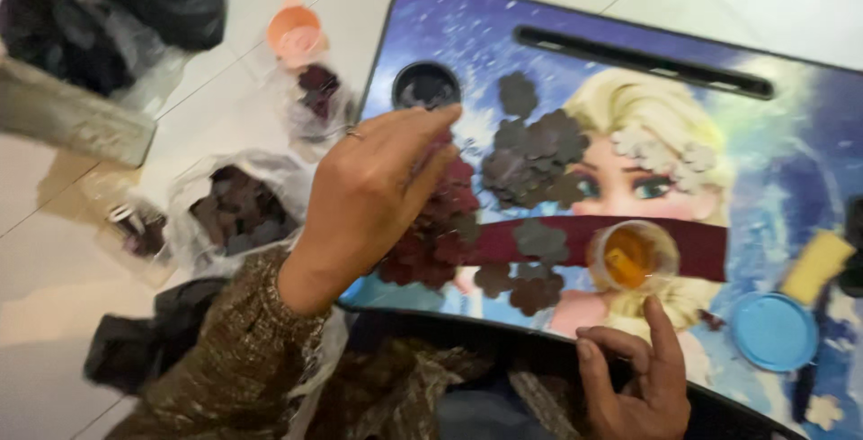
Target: The person assembles flower-shaped craft pieces by picking up a dark maroon piece and a white piece, then pressing them together. They repeat this process multiple times, handling the pieces by hand and placing the assembled units back onto the tray.
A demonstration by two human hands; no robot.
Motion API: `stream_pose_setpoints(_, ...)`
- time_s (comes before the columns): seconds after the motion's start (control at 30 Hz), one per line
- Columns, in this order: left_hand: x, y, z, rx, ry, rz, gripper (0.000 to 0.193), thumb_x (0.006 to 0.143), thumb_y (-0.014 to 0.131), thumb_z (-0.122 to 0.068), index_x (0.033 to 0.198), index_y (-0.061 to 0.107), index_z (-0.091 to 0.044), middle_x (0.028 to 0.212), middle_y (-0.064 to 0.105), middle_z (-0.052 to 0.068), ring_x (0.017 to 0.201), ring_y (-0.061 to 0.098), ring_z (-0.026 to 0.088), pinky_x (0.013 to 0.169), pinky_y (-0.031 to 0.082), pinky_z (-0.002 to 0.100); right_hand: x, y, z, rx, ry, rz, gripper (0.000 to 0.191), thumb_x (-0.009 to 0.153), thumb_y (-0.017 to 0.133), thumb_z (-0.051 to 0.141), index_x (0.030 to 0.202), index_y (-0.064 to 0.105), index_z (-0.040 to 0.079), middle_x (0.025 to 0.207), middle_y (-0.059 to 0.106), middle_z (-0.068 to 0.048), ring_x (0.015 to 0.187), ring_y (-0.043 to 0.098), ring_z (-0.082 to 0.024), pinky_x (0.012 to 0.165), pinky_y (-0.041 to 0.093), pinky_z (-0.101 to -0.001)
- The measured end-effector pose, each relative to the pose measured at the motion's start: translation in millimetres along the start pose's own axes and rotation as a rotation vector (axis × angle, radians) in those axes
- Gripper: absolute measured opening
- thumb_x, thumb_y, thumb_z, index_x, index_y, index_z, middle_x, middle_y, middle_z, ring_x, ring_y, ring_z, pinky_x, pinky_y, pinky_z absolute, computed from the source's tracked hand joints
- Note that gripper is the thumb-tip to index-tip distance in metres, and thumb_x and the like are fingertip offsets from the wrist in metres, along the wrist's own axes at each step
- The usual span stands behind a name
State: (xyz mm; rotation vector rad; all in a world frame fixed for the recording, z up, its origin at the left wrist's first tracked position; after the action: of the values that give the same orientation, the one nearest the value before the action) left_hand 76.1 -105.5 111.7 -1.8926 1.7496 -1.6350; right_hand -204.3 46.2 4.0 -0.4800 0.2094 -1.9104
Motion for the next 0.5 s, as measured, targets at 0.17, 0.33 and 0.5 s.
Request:
stream_pose_setpoints(0.17, 25, 62, -23, -0.146, 0.111, 0.267, 0.026, 0.09, 0.075, -0.014, 0.114, 0.071, -0.006, 0.094, 0.071, 0.012, 0.091, 0.069, 0.033, 0.076, 0.054, 0.044, 7, -24, -15, 0.1, 0.028, -0.085, 0.08, 0.087, 0.071, -0.007, 0.159, 0.035, -0.005, 0.096, 0.073, -0.018, 0.088, 0.072, -0.017, 0.089, 0.056, -0.028)
stream_pose_setpoints(0.33, 31, 126, -32, -0.122, 0.172, 0.37, 0.021, 0.083, 0.077, -0.015, 0.102, 0.073, -0.008, 0.095, 0.067, 0.01, 0.096, 0.064, 0.032, 0.077, 0.052, 0.046, 11, -39, -26, 0.066, 0.019, -0.084, 0.078, 0.089, 0.071, -0.007, 0.159, 0.037, -0.005, 0.095, 0.074, -0.018, 0.087, 0.071, -0.017, 0.088, 0.055, -0.0275)
stream_pose_setpoints(0.5, 35, 159, -39, -0.096, 0.198, 0.338, 0.024, 0.07, 0.08, -0.018, 0.089, 0.072, -0.007, 0.097, 0.059, 0.013, 0.099, 0.059, 0.035, 0.077, 0.051, 0.045, 10, -49, -31, 0.033, 0.086, -0.083, 0.077, 0.088, 0.07, -0.007, 0.158, 0.038, -0.006, 0.094, 0.074, -0.019, 0.09, 0.072, -0.018, 0.091, 0.054, -0.028)
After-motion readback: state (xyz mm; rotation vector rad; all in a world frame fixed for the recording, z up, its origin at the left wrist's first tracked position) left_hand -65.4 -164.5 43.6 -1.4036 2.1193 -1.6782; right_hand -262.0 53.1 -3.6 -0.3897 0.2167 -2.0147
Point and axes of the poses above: each hand's wrist, its own x-axis towards the middle knuckle, its own y-axis out of the palm, z = x × y, the point moved 1 cm from there along x, towards the middle knuckle
